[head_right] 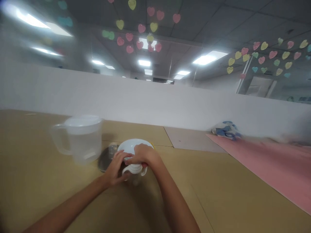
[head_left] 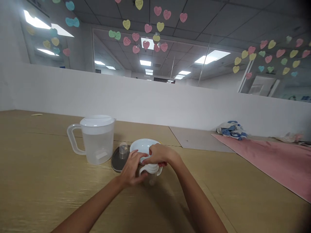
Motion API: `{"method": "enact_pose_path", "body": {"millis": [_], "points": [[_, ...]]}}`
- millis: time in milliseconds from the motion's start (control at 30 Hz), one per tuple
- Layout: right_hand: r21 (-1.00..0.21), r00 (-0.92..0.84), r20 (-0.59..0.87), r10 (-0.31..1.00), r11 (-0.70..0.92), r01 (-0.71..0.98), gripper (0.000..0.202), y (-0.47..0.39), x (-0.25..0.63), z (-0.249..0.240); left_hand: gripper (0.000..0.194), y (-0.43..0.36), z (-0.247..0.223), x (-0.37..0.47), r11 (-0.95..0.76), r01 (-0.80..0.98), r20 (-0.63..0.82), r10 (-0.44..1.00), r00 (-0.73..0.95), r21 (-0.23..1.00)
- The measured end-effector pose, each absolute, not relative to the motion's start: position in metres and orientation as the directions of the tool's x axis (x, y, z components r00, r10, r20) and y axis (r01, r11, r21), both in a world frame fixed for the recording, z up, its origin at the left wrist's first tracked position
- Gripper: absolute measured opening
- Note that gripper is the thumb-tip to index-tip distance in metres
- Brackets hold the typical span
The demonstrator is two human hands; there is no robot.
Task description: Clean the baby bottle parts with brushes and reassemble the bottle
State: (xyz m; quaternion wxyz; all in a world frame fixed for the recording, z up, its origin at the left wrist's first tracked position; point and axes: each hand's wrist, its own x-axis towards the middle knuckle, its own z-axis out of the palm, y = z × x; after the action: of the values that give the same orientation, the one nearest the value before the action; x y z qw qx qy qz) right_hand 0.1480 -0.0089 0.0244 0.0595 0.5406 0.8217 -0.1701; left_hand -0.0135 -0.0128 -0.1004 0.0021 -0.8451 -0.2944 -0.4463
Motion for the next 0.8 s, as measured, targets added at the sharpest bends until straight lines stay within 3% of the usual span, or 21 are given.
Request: {"method": "enact_pose_path", "body": {"millis": [67, 167, 333, 533, 633, 733, 800], "points": [[-0.263, -0.405, -0.288, 0.868, 0.335, 0.905, 0.062, -0.007, 0.150, 0.024, 0.049, -0.002, -0.100, -0.027, -0.779, 0.558, 0.812, 0.506, 0.290, 0.286], [-0.340, -0.423, -0.290, 0.858, 0.321, 0.884, 0.074, -0.006, 0.151, 0.024, 0.039, 0.021, -0.106, -0.049, -0.587, 0.692, 0.807, 0.590, 0.010, 0.421], [-0.408, -0.466, -0.270, 0.842, 0.339, 0.848, 0.081, -0.006, 0.153, 0.026, 0.044, 0.050, -0.121, -0.076, -0.435, 0.801, 0.655, 0.752, 0.072, 0.411], [-0.374, -0.469, -0.232, 0.852, 0.367, 0.852, 0.076, -0.006, 0.153, 0.027, 0.052, 0.045, -0.119, -0.070, -0.372, 0.837, 0.622, 0.781, 0.048, 0.401], [-0.347, -0.479, -0.124, 0.869, 0.414, 0.841, 0.071, -0.005, 0.152, 0.029, 0.048, 0.036, -0.106, -0.062, -0.391, 0.819, 0.709, 0.705, -0.027, 0.421], [-0.340, -0.481, 0.170, 0.860, 0.509, 0.791, 0.064, -0.005, 0.149, 0.028, 0.042, 0.023, -0.089, -0.054, -0.488, 0.793, 0.862, 0.499, -0.091, 0.366], [-0.364, -0.520, 0.316, 0.793, 0.608, 0.706, 0.063, -0.005, 0.145, 0.027, 0.045, 0.014, -0.079, -0.048, -0.565, 0.782, 0.940, 0.333, -0.076, 0.264]]}}
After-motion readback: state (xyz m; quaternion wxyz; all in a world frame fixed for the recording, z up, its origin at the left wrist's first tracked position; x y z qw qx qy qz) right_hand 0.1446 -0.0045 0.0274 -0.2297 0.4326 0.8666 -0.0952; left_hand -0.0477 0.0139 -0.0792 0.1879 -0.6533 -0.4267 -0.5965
